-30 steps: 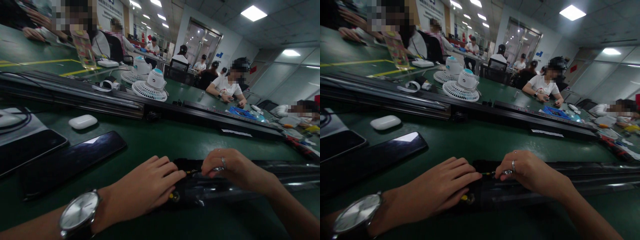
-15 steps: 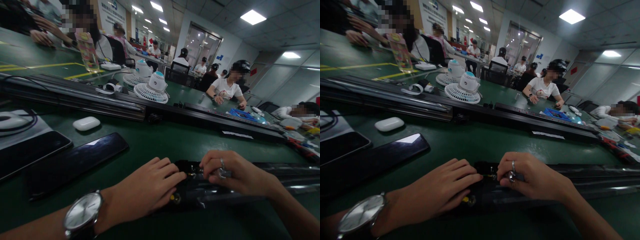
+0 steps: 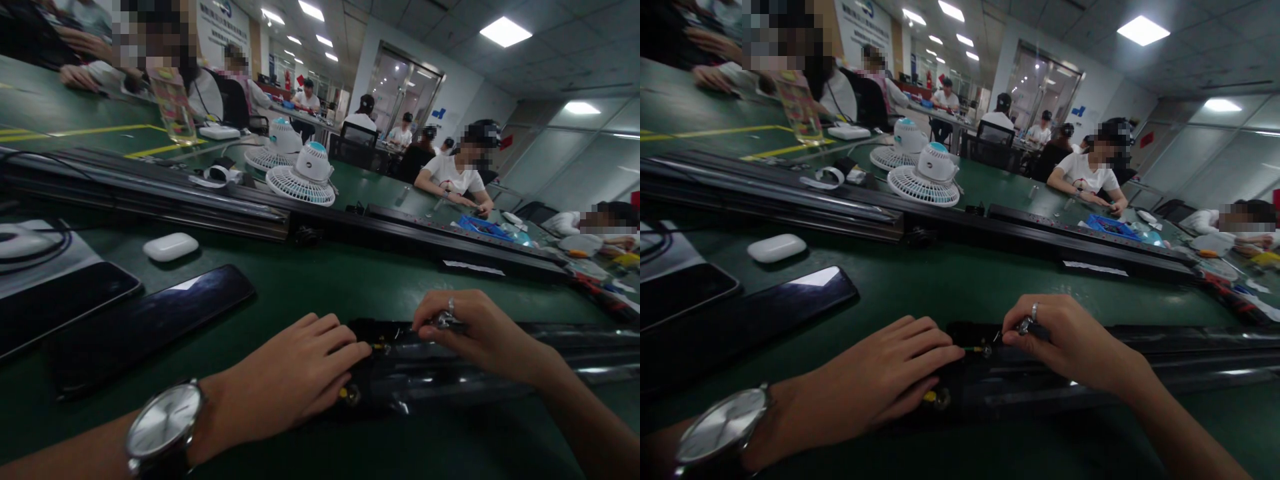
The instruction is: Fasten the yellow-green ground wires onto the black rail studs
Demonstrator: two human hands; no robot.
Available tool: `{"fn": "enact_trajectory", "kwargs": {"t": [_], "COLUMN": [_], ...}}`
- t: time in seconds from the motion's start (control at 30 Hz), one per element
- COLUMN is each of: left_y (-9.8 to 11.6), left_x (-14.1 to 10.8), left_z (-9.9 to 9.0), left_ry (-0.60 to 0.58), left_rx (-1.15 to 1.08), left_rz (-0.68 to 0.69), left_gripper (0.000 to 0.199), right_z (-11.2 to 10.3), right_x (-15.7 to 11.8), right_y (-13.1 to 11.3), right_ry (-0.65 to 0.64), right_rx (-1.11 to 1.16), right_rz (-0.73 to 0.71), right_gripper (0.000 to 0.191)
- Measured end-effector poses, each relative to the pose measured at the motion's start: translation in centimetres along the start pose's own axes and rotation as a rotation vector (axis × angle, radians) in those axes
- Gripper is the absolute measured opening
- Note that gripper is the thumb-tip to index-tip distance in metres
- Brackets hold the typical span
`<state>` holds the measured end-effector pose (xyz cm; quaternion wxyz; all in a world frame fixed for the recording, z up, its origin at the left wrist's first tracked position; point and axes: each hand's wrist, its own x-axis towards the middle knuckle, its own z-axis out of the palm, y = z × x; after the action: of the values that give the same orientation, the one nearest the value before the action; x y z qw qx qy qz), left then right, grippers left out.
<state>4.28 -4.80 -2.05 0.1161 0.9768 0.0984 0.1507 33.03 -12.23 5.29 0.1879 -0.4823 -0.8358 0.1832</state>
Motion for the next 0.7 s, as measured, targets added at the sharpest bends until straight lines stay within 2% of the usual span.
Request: {"fn": "enact_trajectory", "kwargs": {"t": [0.27, 0.43, 0.57, 0.63, 0.7], "left_y": [0.3, 0.3, 0.0, 0.0, 0.0], "left_x": [0.0, -0.1, 0.3, 0.6, 0.9], "left_z": [-0.3, -0.9, -1.3, -1.5, -1.7], "left_ry": [0.016, 0.179, 0.291, 0.295, 0.270], "left_rx": [0.018, -0.159, -0.323, -0.351, -0.342], "left_rz": [0.021, 0.007, -0.109, -0.198, -0.219], "left_gripper": [0.035, 0.023, 0.021, 0.021, 0.020], "right_z": [0.9, 1.1, 1.2, 1.2, 1.1], "right_x": [0.4, 0.6, 0.7, 0.7, 0.6], "right_y": [0.5, 1.3, 2.2, 2.4, 2.3], "right_ry": [-0.020, -0.013, 0.026, 0.032, 0.050], "right_rx": [-0.066, -0.058, -0.044, -0.053, -0.068], "right_rz": [-0.018, -0.062, -0.015, 0.006, 0.006], "right_gripper": [0.012, 0.013, 0.018, 0.019, 0.020]}}
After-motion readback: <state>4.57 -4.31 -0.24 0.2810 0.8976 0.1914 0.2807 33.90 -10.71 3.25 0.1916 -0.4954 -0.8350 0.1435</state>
